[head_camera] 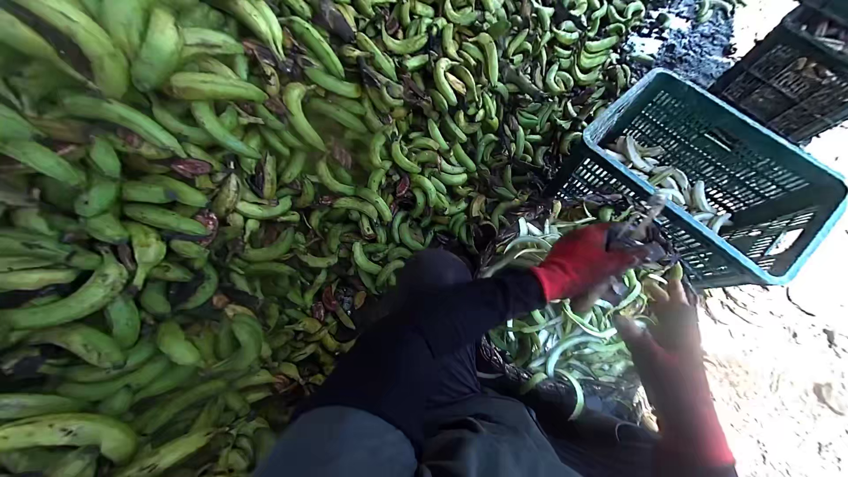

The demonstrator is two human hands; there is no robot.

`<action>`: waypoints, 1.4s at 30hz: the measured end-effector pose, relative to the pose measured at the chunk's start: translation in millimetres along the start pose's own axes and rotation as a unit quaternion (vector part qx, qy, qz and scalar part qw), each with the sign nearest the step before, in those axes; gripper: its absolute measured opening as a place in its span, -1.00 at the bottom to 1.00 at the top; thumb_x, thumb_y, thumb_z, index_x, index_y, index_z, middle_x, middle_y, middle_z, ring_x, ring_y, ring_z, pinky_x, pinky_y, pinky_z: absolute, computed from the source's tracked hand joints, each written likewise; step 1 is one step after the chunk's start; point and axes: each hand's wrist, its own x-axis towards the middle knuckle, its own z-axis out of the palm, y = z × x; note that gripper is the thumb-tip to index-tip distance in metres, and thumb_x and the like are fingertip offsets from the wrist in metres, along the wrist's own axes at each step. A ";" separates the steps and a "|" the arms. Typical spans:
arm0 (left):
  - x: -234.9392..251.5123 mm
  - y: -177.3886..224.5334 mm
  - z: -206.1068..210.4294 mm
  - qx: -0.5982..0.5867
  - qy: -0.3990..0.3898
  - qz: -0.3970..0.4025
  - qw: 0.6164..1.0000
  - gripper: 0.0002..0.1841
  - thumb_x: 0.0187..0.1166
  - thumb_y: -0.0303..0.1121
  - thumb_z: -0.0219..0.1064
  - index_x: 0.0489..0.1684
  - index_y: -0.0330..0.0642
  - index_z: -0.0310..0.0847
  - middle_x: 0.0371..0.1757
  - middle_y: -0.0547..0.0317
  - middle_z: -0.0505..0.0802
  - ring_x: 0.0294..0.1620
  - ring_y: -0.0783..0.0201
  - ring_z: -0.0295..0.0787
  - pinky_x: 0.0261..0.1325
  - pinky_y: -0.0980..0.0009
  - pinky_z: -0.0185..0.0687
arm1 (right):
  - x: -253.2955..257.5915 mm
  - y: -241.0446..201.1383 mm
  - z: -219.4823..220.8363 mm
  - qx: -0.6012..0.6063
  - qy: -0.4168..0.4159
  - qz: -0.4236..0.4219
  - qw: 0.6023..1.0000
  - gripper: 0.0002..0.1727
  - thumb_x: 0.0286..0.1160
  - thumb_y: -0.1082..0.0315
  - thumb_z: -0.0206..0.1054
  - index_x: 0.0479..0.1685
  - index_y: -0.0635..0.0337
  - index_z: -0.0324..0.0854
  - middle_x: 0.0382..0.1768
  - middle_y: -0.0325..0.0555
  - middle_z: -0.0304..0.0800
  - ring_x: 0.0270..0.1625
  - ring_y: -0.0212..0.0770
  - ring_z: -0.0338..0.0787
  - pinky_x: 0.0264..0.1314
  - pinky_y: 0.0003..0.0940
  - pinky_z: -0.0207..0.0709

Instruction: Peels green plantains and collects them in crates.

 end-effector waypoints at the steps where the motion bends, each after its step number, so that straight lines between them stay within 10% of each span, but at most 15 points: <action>1: -9.0 14.3 5.4 0.002 -0.021 0.013 1.000 -0.59 0.59 -0.12 0.44 0.28 -0.16 0.70 -0.06 -0.03 0.89 -0.04 0.10 0.84 0.14 -0.03 0.75 | 6.0 -1.3 13.9 0.027 0.008 0.007 1.000 0.34 0.22 -0.06 0.58 0.89 0.34 -0.31 0.73 0.17 0.28 0.62 -0.24 0.52 0.54 -0.33 0.54; 5: -33.2 56.6 -15.4 0.025 -0.043 0.071 0.996 -0.40 0.55 -0.09 0.48 0.60 0.00 0.53 0.24 0.04 0.85 0.23 0.16 0.79 0.33 0.04 0.67 | 16.3 -35.0 55.8 0.147 0.073 0.008 0.986 -0.30 0.46 0.51 0.30 0.58 0.39 0.04 0.06 -0.22 0.65 -0.04 -0.52 0.77 0.02 -0.48 0.76; 10: -54.4 17.4 -145.0 0.032 0.165 0.181 0.969 -0.42 0.69 -0.26 0.33 0.69 -0.21 0.39 0.45 -0.09 0.72 0.38 0.17 0.74 0.46 0.16 0.67 | 29.9 -4.5 37.5 0.147 0.053 0.031 0.987 -0.23 0.50 0.27 0.35 0.65 0.24 0.03 -0.16 -0.37 0.64 -0.38 -0.54 0.66 -0.34 -0.54 0.65; 15: -113.3 -177.8 -273.2 0.225 0.245 -0.226 0.916 -0.51 0.78 0.04 0.10 0.45 -0.05 0.63 0.24 -0.05 0.84 0.27 -0.03 0.78 0.39 -0.20 0.57 | -0.7 29.9 21.4 0.168 0.100 0.164 0.967 -0.41 0.71 0.23 0.12 0.65 0.13 0.03 -0.35 -0.46 0.55 -0.47 -0.56 0.61 -0.39 -0.57 0.61; 20: -173.5 -298.7 -251.1 0.302 0.111 -0.510 0.798 -0.35 0.70 0.20 0.11 0.16 -0.30 0.72 0.21 -0.35 0.80 0.35 -0.30 0.70 0.36 -0.37 0.51 | -27.7 45.8 27.5 0.189 0.114 0.234 0.947 -0.63 0.85 0.24 -0.09 0.51 0.09 0.21 -0.40 -0.48 0.64 -0.49 -0.52 0.68 -0.39 -0.54 0.67; 25: -164.5 -335.3 -211.3 0.201 0.146 -0.576 0.778 -0.24 0.65 0.19 0.20 0.55 -0.35 0.42 0.40 -0.30 0.72 0.47 -0.21 0.64 0.48 -0.23 0.49 | -41.5 54.9 40.0 0.214 0.104 0.270 0.933 -0.69 0.82 0.22 -0.07 0.41 0.07 0.25 -0.47 -0.43 0.66 -0.53 -0.47 0.70 -0.46 -0.52 0.67; 32: -174.6 -356.7 -224.4 0.220 0.445 -0.494 0.714 -0.19 0.67 0.20 0.17 0.73 -0.26 0.26 0.65 -0.43 0.43 0.60 -0.35 0.44 0.55 -0.26 0.39 | -52.1 59.4 49.2 0.228 0.093 0.297 0.923 -0.65 0.79 0.23 -0.04 0.44 0.10 0.24 -0.45 -0.36 0.69 -0.52 -0.43 0.73 -0.43 -0.52 0.70; 37: -163.6 -349.6 -266.2 0.241 0.467 -0.467 0.711 -0.27 0.63 -0.05 0.27 0.83 0.01 0.18 0.73 -0.23 0.38 0.62 -0.27 0.44 0.50 -0.23 0.45 | -52.0 53.4 54.0 0.215 0.101 0.300 0.924 -0.62 0.78 0.25 -0.02 0.48 0.14 0.22 -0.45 -0.33 0.68 -0.54 -0.42 0.71 -0.48 -0.52 0.69; 42: -150.8 -358.6 -248.1 0.232 0.457 -0.442 0.736 -0.11 0.39 0.00 0.49 0.82 0.15 0.18 0.89 -0.24 -0.02 0.79 -0.43 0.02 0.54 -0.38 0.31 | -50.9 44.0 58.6 0.202 0.118 0.303 0.924 -0.59 0.76 0.26 -0.01 0.51 0.15 0.22 -0.45 -0.36 0.64 -0.55 -0.46 0.67 -0.46 -0.55 0.65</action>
